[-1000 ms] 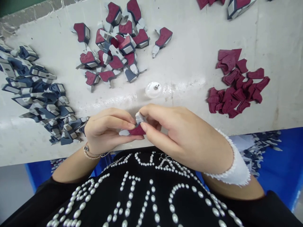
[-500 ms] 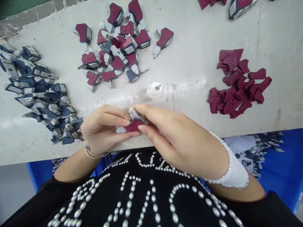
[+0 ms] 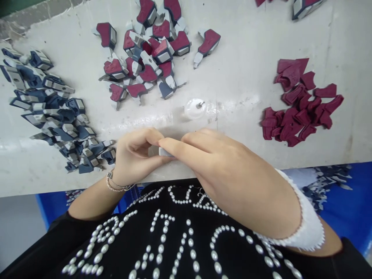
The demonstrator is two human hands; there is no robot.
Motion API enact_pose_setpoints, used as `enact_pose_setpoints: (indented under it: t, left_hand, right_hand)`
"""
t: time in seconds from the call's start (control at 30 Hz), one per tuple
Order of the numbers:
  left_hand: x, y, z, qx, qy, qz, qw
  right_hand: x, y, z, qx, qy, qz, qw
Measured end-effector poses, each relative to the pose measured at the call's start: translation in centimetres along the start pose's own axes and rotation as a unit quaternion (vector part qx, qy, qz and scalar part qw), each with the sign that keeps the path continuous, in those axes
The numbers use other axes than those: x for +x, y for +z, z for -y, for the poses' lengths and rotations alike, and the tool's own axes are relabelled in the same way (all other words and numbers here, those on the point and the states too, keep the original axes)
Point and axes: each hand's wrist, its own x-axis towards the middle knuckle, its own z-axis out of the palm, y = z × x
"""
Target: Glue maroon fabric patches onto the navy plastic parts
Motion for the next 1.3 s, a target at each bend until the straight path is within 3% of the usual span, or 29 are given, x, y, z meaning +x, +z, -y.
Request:
enact_pose_setpoints:
  t: [0.2, 0.37, 0.47, 0.83, 1.1, 1.3]
  left_hand:
    - [0.0, 0.5, -0.1, -0.027, -0.011, -0.023, 0.999]
    - [0.0, 0.9, 0.0, -0.072, -0.053, -0.045, 0.995]
    - [0.1, 0.7, 0.2, -0.076, -0.075, -0.048, 0.993]
    - [0.3, -0.4, -0.7, -0.034, -0.155, 0.084, 0.984]
    - [0.2, -0.3, -0.9, -0.035, -0.081, 0.058, 0.994]
    - [0.0, -0.5, -1.3, -0.072, -0.071, 0.071, 0.992]
  right_hand:
    - [0.4, 0.1, 0.4, -0.008, 0.007, -0.016, 1.000]
    - [0.9, 0.6, 1.0, -0.024, 0.039, -0.032, 0.998]
    - [1.1, 1.0, 0.8, -0.043, 0.024, -0.047, 0.998]
    - [0.7, 1.1, 0.5, 0.024, 0.035, -0.029, 0.999]
    - [0.6, 1.0, 1.6, 0.014, 0.025, -0.043, 0.999]
    - [0.1, 1.0, 2.1, 0.012, 0.015, -0.032, 0.999]
